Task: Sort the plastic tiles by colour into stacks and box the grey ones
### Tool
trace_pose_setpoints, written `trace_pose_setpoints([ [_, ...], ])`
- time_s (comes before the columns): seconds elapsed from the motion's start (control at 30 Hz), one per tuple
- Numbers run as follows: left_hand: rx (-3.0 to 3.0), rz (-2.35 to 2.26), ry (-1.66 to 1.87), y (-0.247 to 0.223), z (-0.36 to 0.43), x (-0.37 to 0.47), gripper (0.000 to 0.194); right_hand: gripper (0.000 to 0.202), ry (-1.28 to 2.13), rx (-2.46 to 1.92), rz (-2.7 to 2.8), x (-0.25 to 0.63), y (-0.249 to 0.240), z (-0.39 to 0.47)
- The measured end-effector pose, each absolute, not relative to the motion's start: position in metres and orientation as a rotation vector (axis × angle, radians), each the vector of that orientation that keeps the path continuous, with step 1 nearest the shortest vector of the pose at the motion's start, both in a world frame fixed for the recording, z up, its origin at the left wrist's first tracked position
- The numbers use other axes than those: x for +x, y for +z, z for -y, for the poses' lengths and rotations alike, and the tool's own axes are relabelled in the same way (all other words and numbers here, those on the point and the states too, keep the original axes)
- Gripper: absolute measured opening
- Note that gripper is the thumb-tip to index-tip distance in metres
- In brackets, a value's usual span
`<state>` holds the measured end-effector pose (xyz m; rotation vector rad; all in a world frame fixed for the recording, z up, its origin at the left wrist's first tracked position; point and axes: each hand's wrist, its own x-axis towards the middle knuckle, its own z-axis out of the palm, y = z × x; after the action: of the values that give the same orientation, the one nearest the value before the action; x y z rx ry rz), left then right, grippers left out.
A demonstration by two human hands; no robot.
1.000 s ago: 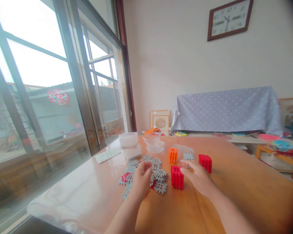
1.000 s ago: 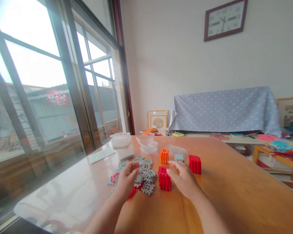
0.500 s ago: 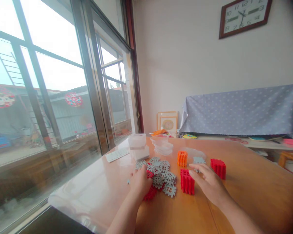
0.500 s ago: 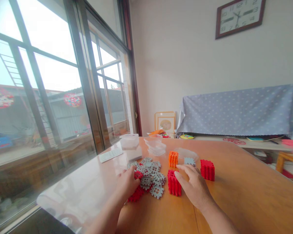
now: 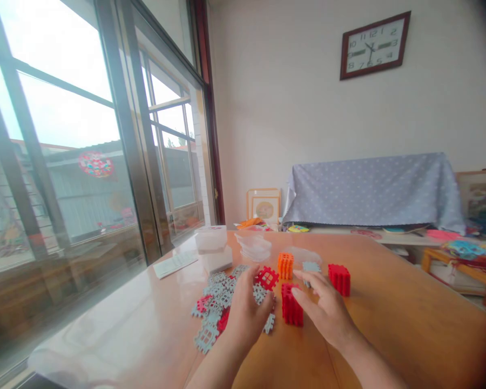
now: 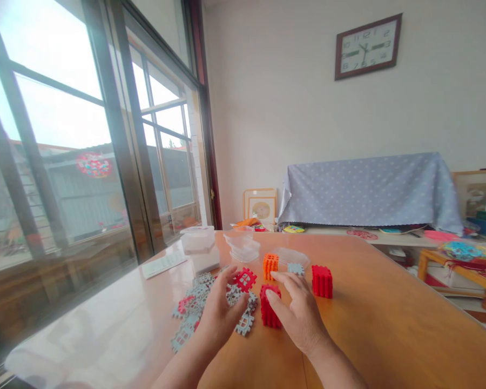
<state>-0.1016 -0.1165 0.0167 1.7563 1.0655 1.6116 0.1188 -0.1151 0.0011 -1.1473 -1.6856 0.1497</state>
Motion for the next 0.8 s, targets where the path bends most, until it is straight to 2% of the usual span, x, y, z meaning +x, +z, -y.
trace_pose_setpoints([
  [0.13, 1.782, -0.905, 1.558, 0.024, 0.126, -0.081, 0.054, 0.032, 0.238, -1.106, 1.67, 0.115, 0.007, 0.12],
  [0.37, 1.999, -0.846, 1.541, 0.013, 0.125, -0.061, 0.058, 0.027, 0.698, -0.99, 1.448, 0.116, 0.016, 0.121],
  [0.57, 1.469, -0.74, 1.395, 0.021, 0.12, -0.058, 0.033, 0.026, 0.875, -0.897, 1.364, 0.115, 0.02, 0.124],
  [0.7, 1.276, -0.761, 1.295, 0.029, 0.118, -0.063, 0.031, 0.032, 0.909, -0.909, 1.419, 0.118, 0.018, 0.124],
  [0.8, 1.232, -0.775, 1.304, 0.028, 0.115, -0.068, 0.031, 0.046, 0.817, -0.978, 1.524, 0.12, 0.016, 0.125],
])
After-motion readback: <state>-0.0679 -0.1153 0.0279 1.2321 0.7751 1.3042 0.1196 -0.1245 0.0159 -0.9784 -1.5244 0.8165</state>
